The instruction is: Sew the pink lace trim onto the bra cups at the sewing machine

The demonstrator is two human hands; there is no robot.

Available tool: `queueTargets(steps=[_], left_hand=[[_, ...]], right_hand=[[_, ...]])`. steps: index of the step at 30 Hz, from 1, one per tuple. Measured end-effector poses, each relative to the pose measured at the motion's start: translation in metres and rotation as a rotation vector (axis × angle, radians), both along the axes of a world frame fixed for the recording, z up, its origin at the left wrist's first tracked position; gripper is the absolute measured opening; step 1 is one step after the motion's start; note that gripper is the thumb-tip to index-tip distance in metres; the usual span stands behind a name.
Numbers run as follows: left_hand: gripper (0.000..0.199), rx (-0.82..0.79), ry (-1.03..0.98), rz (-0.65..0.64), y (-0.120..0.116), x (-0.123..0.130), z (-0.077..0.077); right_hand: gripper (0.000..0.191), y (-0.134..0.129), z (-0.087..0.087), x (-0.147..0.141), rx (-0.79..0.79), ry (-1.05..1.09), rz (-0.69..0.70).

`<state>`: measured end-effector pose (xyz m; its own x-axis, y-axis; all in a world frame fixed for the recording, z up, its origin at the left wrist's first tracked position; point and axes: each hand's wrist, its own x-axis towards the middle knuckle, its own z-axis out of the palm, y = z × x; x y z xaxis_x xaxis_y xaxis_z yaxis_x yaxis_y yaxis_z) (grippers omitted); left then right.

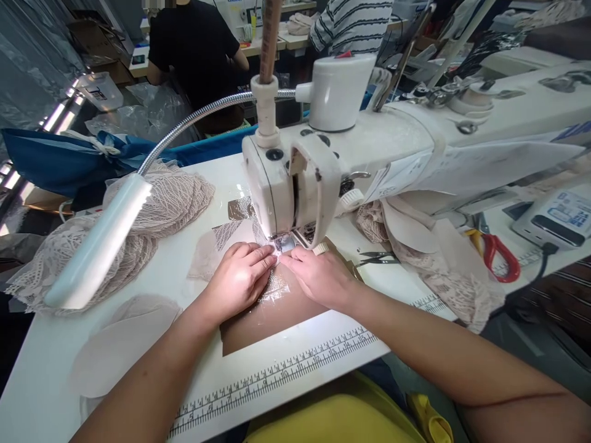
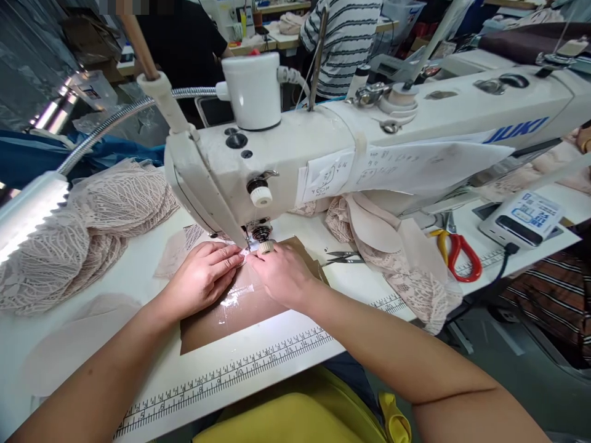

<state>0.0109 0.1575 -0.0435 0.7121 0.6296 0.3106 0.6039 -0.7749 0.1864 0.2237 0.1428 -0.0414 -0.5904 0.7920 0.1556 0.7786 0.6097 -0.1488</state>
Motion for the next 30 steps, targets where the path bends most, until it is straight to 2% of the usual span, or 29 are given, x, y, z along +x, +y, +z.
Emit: queueTargets(steps=[11, 19, 22, 24, 26, 30], left_hand=[[0.034, -0.020, 0.054, 0.167, 0.008, -0.005, -0.002], [0.035, -0.052, 0.063, 0.374, 0.014, -0.017, -0.001], [0.038, -0.125, 0.087, 0.479, 0.017, -0.025, 0.000], [0.040, -0.183, 0.111, 0.523, 0.017, -0.031, 0.006], [0.041, -0.221, 0.137, 0.520, 0.014, -0.039, 0.019], [0.054, -0.283, 0.144, 0.487, -0.004, -0.065, 0.064]], right_hand=[[0.035, 0.003, -0.002, 0.005, -0.012, 0.119, 0.016], [0.038, 0.005, -0.002, 0.006, -0.046, 0.117, 0.015], [0.038, 0.005, -0.003, 0.006, -0.055, 0.133, 0.014], [0.038, 0.005, -0.004, 0.007, -0.056, 0.158, 0.025], [0.038, 0.006, -0.005, 0.007, -0.048, 0.187, 0.041], [0.037, 0.008, -0.008, 0.008, -0.029, 0.218, 0.074]])
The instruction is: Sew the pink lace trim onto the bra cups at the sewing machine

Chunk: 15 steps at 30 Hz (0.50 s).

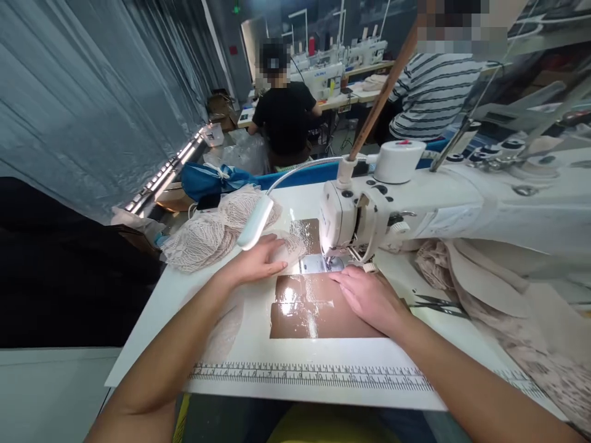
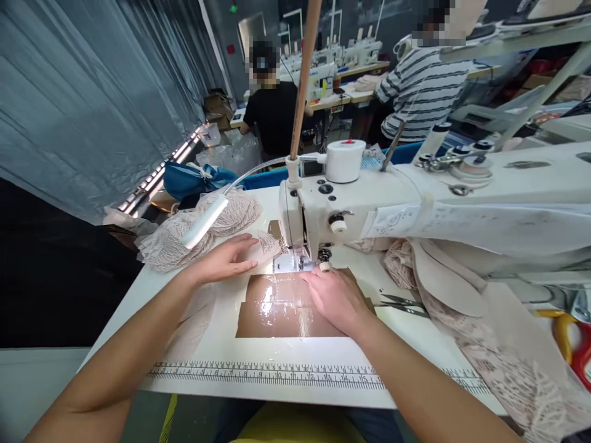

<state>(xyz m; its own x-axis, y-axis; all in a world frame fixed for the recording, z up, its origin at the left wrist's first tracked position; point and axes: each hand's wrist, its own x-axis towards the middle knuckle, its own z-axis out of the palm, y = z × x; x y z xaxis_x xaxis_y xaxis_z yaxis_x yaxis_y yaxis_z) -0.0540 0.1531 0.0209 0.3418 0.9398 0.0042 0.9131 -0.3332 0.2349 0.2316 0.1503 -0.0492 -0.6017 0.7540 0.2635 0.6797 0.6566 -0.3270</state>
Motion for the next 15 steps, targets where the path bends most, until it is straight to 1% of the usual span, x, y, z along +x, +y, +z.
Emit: queueTargets(steps=[2, 3, 4, 5, 6, 8, 9, 10, 12, 13, 14, 15], left_hand=[[0.057, -0.010, -0.031, 0.034, -0.017, -0.020, 0.022], [0.057, -0.001, -0.035, 0.061, -0.027, -0.032, 0.030], [0.056, -0.009, -0.024, 0.089, -0.038, -0.045, 0.034], [0.057, -0.023, -0.009, 0.147, -0.048, -0.058, 0.034], [0.060, -0.028, 0.008, 0.254, -0.060, -0.071, 0.030], [0.059, -0.044, 0.073, 0.495, -0.082, -0.094, 0.014], [0.054, -0.083, 0.087, 0.569, -0.092, -0.102, 0.003], [0.047, -0.119, 0.059, 0.615, -0.103, -0.107, -0.007], [0.037, -0.069, -0.091, 0.612, -0.121, -0.107, -0.024], [0.033, -0.063, -0.188, 0.579, -0.129, -0.101, -0.028], [0.030, -0.083, -0.295, 0.528, -0.134, -0.093, -0.030], [0.029, -0.142, -0.403, 0.467, -0.138, -0.081, -0.028]], right_hand=[[0.037, 0.000, -0.001, 0.000, 0.004, -0.006, 0.008], [0.037, 0.000, -0.001, 0.001, 0.005, -0.011, 0.009], [0.037, 0.000, -0.001, 0.001, 0.006, -0.015, 0.009], [0.037, 0.000, 0.000, 0.001, 0.006, -0.018, 0.008], [0.037, -0.001, 0.000, 0.001, 0.005, -0.020, 0.007], [0.037, -0.002, 0.001, 0.001, 0.007, -0.025, 0.004], [0.037, -0.002, 0.002, 0.001, 0.008, -0.028, 0.003], [0.036, -0.002, 0.002, 0.000, 0.009, -0.031, 0.001], [0.036, -0.002, 0.003, 0.000, 0.009, -0.031, 0.000], [0.036, -0.002, 0.003, 0.000, 0.006, -0.026, -0.001], [0.037, -0.002, 0.002, 0.000, 0.002, -0.018, 0.000], [0.037, -0.002, 0.002, 0.000, -0.004, -0.010, 0.001]])
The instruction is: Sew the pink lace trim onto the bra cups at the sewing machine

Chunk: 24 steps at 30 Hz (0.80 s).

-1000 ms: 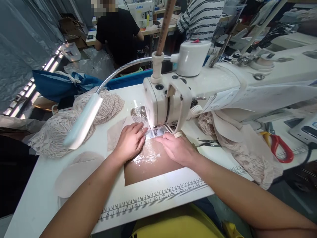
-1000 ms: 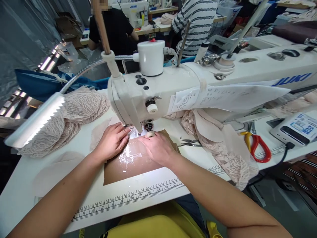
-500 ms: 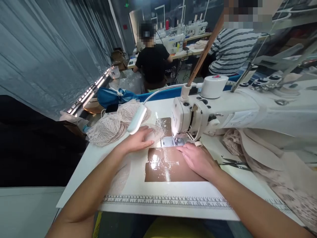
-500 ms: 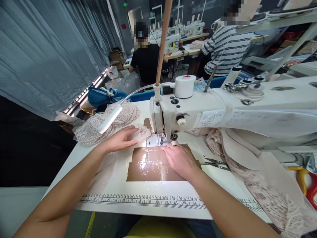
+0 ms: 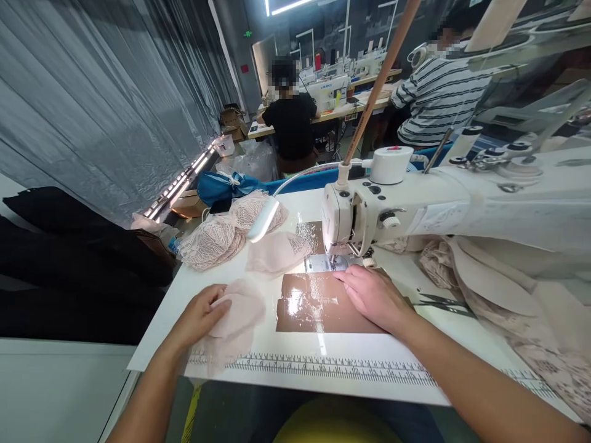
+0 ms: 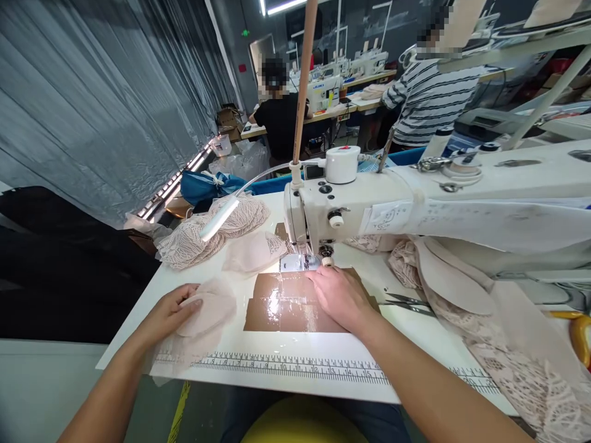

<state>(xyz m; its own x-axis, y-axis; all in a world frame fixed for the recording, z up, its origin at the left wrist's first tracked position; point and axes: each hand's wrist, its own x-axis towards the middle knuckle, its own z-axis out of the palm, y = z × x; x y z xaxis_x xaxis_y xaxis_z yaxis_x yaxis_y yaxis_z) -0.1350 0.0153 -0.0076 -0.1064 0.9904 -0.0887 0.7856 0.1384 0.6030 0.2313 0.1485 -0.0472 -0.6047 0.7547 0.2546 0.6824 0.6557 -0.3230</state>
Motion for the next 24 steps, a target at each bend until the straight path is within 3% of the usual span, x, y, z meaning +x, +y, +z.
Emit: queueTargets(steps=[3, 6, 10, 15, 20, 22, 24], left_hand=[[0.028, -0.149, -0.355, -0.227, 0.006, 0.045, 0.011], [0.032, -0.156, -0.478, -0.430, 0.033, 0.092, 0.014], [0.055, -0.007, -0.260, -0.507, 0.079, 0.134, -0.007], [0.034, 0.160, 0.059, -0.466, 0.116, 0.150, -0.022], [0.025, 0.322, 0.226, -0.332, 0.118, 0.147, -0.013], [0.025, 0.414, 0.304, -0.410, 0.111, 0.149, -0.007], [0.024, 0.454, 0.369, -0.601, 0.103, 0.153, -0.006]], right_hand=[[0.034, -0.001, 0.000, 0.001, -0.030, 0.053, -0.019], [0.028, -0.005, 0.002, 0.005, -0.073, 0.225, -0.014], [0.032, -0.009, 0.007, 0.010, -0.076, 0.381, 0.112], [0.028, -0.009, 0.008, 0.010, -0.065, 0.149, 0.300], [0.024, -0.009, 0.006, 0.006, -0.053, 0.067, 0.254], [0.020, -0.009, 0.006, 0.006, -0.059, 0.054, 0.244], [0.015, -0.010, 0.006, 0.006, -0.063, 0.040, 0.215]])
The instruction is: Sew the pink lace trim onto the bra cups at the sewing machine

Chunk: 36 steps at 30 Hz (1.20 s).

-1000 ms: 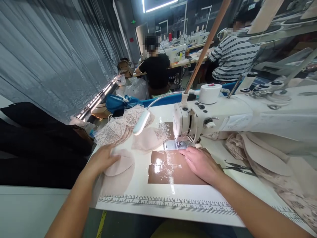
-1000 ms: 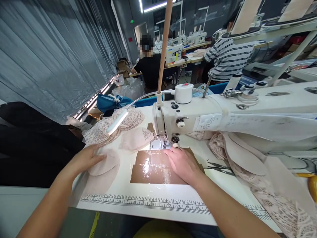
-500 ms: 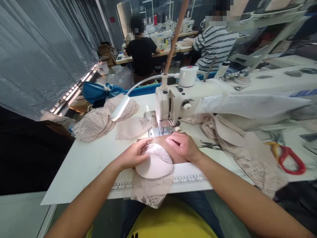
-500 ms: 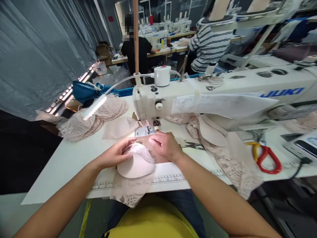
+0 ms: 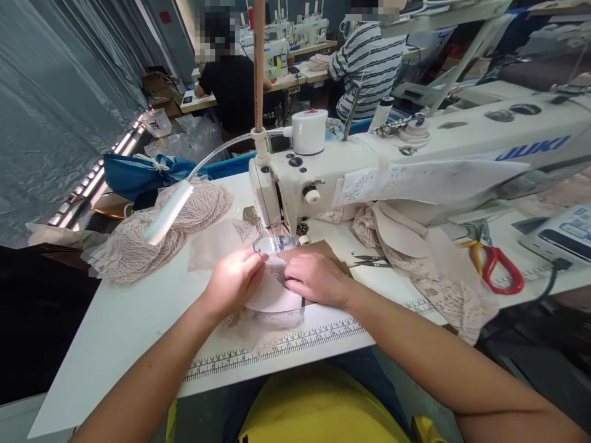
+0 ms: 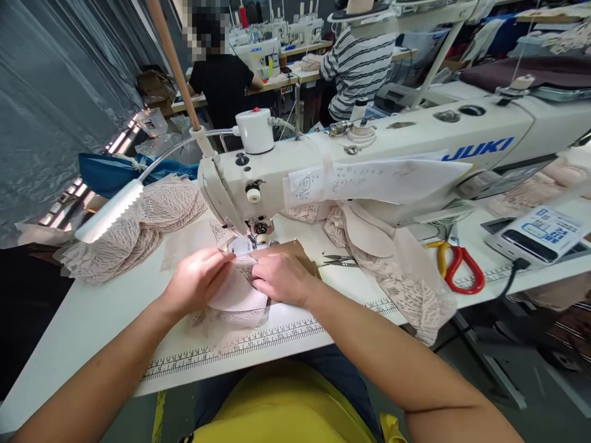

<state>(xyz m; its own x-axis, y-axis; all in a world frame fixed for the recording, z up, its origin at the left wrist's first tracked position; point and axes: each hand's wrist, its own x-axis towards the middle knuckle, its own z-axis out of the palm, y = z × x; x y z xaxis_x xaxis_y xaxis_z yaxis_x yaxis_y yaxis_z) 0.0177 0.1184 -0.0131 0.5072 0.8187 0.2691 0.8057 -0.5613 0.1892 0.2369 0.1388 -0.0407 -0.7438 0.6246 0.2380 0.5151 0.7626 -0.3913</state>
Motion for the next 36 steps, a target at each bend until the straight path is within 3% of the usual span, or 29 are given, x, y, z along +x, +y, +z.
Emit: queueTargets(steps=[3, 8, 17, 24, 32, 36], left_hand=[[0.025, -0.035, 0.087, -0.140, -0.007, 0.009, -0.005], [0.031, -0.082, 0.112, -0.117, -0.003, 0.014, -0.015], [0.045, -0.127, 0.089, -0.146, 0.015, 0.008, -0.018], [0.047, -0.140, 0.099, -0.175, 0.024, 0.010, -0.015], [0.055, -0.146, 0.130, -0.221, 0.032, 0.003, -0.020], [0.048, -0.144, 0.170, -0.296, 0.041, -0.004, -0.015]], right_hand=[[0.010, 0.000, 0.001, 0.000, -0.006, -0.011, -0.068], [0.023, 0.001, 0.004, -0.001, 0.009, -0.078, -0.157], [0.020, 0.005, 0.002, -0.005, 0.105, -0.174, -0.204], [0.013, 0.009, -0.004, -0.005, 0.081, -0.148, -0.249], [0.011, 0.012, 0.002, -0.008, 0.056, -0.150, -0.288], [0.014, 0.012, 0.006, -0.007, 0.033, -0.146, -0.281]])
